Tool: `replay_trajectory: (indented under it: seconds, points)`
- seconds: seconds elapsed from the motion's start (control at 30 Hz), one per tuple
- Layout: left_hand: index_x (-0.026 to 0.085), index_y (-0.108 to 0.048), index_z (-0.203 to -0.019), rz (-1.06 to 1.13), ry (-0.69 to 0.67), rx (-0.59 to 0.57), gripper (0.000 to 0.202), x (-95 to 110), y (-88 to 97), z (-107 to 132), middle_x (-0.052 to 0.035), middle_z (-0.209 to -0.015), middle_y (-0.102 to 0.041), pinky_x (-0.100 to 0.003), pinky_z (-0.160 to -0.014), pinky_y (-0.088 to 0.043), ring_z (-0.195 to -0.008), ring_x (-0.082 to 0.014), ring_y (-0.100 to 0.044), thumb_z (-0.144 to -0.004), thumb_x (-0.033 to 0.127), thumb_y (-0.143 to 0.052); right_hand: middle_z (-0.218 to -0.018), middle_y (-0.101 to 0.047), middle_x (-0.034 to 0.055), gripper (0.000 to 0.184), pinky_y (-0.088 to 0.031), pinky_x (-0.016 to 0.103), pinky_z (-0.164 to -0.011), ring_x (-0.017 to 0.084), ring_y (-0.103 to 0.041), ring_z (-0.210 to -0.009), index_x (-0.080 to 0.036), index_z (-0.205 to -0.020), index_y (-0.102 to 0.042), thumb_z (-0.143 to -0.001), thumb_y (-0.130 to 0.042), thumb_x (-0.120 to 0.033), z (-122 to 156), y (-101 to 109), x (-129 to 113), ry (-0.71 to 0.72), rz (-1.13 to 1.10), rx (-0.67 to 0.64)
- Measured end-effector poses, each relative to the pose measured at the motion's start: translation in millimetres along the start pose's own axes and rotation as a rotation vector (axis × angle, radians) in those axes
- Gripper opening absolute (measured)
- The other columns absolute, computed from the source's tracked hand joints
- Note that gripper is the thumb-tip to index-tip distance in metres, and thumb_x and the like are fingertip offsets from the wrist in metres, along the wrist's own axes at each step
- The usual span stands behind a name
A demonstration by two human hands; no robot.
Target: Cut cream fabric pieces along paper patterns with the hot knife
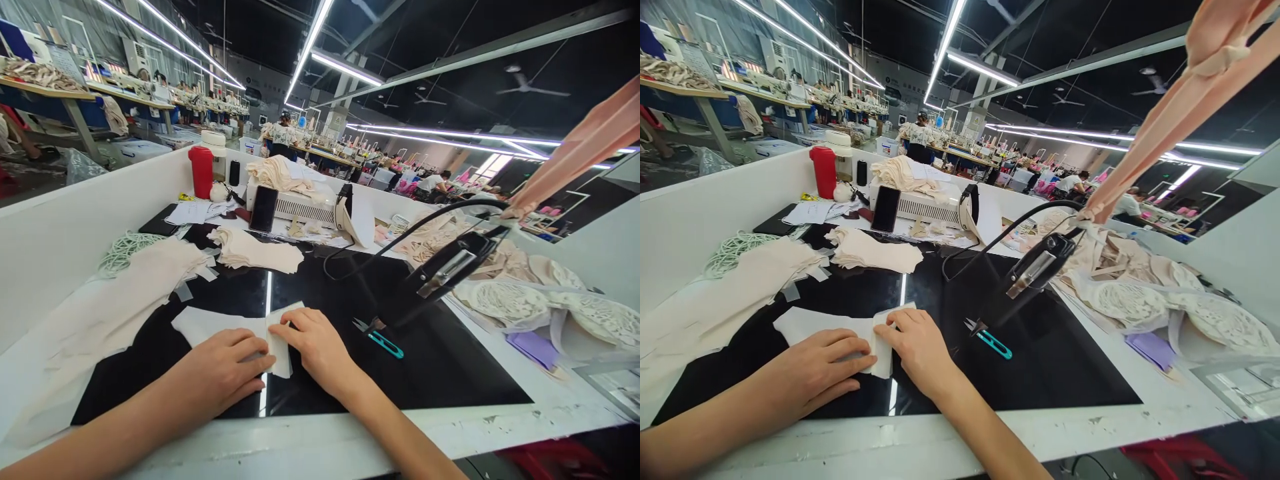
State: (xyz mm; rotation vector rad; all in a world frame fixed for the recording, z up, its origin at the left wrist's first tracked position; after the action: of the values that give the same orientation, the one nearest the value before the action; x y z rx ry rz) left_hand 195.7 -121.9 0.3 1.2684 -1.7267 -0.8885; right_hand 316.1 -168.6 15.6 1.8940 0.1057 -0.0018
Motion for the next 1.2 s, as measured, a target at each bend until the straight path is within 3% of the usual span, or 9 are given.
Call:
replay_trajectory:
  seconds: [0.17,0.27,0.37,0.5,0.6,0.7,0.83,0.93,1.2]
  points:
    - [0.027,-0.065,-0.127,0.013,0.031,-0.020,0.026,-0.3,1.9,0.3,-0.0050,-0.123,-0.069,-0.038,-0.101,-0.051,-0.116,-0.0244,-0.063,-0.109,0.029,-0.046,-0.104,-0.073,0.0079,0.041,-0.051,0.035,-0.080,0.023,-0.066,-0.095,-0.020,-0.112,-0.071,-0.090,-0.049,0.007,5.3,11.1,10.2,-0.110,0.070,0.056]
    - [0.026,-0.065,-0.127,0.012,0.021,-0.055,0.028,1.6,3.6,0.3,-0.0064,-0.123,-0.069,-0.039,-0.100,-0.053,-0.116,-0.0252,-0.064,-0.111,0.030,-0.043,-0.112,-0.073,0.0076,0.047,-0.052,0.034,-0.087,0.020,-0.066,-0.104,-0.021,-0.118,-0.068,-0.091,-0.043,0.008,13.5,45.7,-2.2,-0.065,0.079,0.199]
    - [0.027,-0.063,-0.132,0.028,0.036,-0.082,0.028,-0.3,7.3,-0.4,-0.0061,-0.129,-0.067,-0.038,-0.103,-0.052,-0.121,-0.0241,-0.063,-0.110,0.031,-0.045,-0.111,-0.071,0.0077,0.039,-0.052,0.037,-0.091,0.021,-0.068,-0.104,-0.025,-0.122,-0.065,-0.095,-0.052,0.001,38.9,105.4,-19.4,-0.010,0.204,0.589]
    - [0.025,-0.060,-0.137,0.040,0.071,-0.040,0.032,-7.4,15.8,-6.8,-0.0052,-0.135,-0.066,-0.037,-0.109,-0.050,-0.129,-0.0227,-0.060,-0.112,0.035,-0.043,-0.102,-0.066,0.0104,0.029,-0.054,0.047,-0.092,0.029,-0.069,-0.098,-0.025,-0.119,-0.066,-0.092,-0.070,-0.015,81.8,161.9,-6.6,-0.200,0.454,1.060]
    - [0.019,-0.062,-0.135,-0.004,0.084,-0.003,0.037,-12.9,15.3,-13.3,-0.0077,-0.133,-0.069,-0.041,-0.109,-0.052,-0.128,-0.0243,-0.062,-0.113,0.035,-0.038,-0.130,-0.058,0.0160,0.063,-0.052,0.057,-0.100,0.037,-0.060,-0.122,-0.022,-0.136,-0.054,-0.082,-0.082,-0.039,102.6,176.6,40.5,-0.399,0.095,1.292]
    - [0.016,-0.063,-0.134,-0.041,0.096,-0.025,0.037,-17.6,5.3,-15.5,-0.0101,-0.134,-0.069,-0.044,-0.108,-0.054,-0.127,-0.0260,-0.063,-0.112,0.035,-0.040,-0.151,-0.048,0.0125,0.092,-0.048,0.057,-0.109,0.033,-0.050,-0.137,-0.028,-0.149,-0.039,-0.073,-0.087,-0.047,91.6,160.0,87.6,-0.533,-0.414,1.199]
    - [0.018,-0.062,-0.136,-0.051,0.108,-0.053,0.034,-21.1,-4.3,-12.7,-0.0110,-0.141,-0.065,-0.048,-0.108,-0.054,-0.130,-0.0280,-0.062,-0.110,0.032,-0.046,-0.121,-0.069,0.0073,0.052,-0.056,0.051,-0.097,0.025,-0.070,-0.107,-0.026,-0.123,-0.059,-0.082,-0.079,-0.053,73.1,129.0,112.4,-0.595,-0.890,1.032]
    - [0.017,-0.061,-0.136,-0.044,0.098,-0.068,0.033,-20.3,-5.7,-12.1,-0.0116,-0.141,-0.065,-0.049,-0.108,-0.055,-0.131,-0.0286,-0.061,-0.109,0.031,-0.047,-0.101,-0.071,0.0007,0.039,-0.060,0.038,-0.081,0.018,-0.070,-0.086,-0.026,-0.105,-0.064,-0.080,-0.082,-0.049,63.9,125.0,109.6,-0.523,-1.000,1.013]
    - [0.017,-0.060,-0.136,-0.051,0.093,-0.062,0.033,-18.8,-2.5,-13.7,-0.0122,-0.141,-0.064,-0.048,-0.110,-0.053,-0.131,-0.0283,-0.059,-0.109,0.029,-0.048,-0.092,-0.067,-0.0028,0.035,-0.058,0.031,-0.063,0.014,-0.066,-0.068,-0.030,-0.114,-0.060,-0.086,-0.081,-0.027,40.5,111.4,57.9,-0.334,-1.112,0.936]
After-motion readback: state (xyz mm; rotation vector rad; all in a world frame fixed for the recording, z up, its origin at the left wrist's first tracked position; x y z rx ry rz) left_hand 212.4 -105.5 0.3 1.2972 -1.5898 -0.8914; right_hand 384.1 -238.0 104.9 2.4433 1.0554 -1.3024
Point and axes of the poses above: each hand's wrist, its own z-axis away from the middle knuckle, its own y-axis out of the back of the hand, x = y × z, the point moved 9 cm from there along -z, towards the middle knuckle
